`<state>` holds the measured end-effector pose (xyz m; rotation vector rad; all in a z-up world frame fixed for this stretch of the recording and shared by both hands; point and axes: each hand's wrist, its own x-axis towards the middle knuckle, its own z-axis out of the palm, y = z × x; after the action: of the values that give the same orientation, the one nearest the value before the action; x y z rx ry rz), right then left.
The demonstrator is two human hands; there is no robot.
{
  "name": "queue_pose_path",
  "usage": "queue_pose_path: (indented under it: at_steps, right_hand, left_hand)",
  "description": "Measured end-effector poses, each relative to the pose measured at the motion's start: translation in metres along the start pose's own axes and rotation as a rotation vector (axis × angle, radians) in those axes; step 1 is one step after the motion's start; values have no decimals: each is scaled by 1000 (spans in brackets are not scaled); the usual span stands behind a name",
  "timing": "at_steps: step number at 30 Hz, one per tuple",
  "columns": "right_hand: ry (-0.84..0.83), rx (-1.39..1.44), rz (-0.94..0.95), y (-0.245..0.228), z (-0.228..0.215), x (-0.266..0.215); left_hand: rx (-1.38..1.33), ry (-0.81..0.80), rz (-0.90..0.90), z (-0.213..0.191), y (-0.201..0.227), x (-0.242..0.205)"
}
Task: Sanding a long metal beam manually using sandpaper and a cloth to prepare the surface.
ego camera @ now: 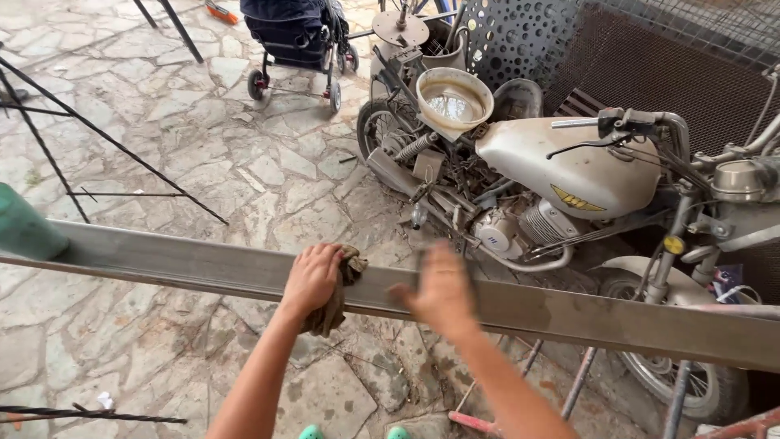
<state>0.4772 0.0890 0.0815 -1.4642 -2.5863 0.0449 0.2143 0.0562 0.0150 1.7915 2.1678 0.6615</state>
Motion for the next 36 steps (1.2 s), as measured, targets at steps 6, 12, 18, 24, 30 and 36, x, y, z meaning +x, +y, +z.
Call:
queue_pose_path:
  at_steps: [6, 12, 18, 24, 30, 36]
  right_hand:
    - [94, -243, -142, 23, -14, -50]
    - [110, -128, -5, -27, -30, -22]
    - [-210, -52, 172, 8, -25, -45]
    - [-363, 183, 475, -74, -96, 15]
    - [-330, 139, 136, -84, -19, -23]
    - [-211, -9, 360, -62, -13, -16]
  left_hand:
    - [-111, 6, 16, -10, 7, -4]
    - [-65, -27, 37, 0, 1, -1]
    - [-88, -15, 81, -9, 7, -6]
    - [-92, 55, 146, 0, 0, -8]
    - [-119, 66, 173, -8, 1, -12]
    - [-117, 147, 189, -4, 1, -13]
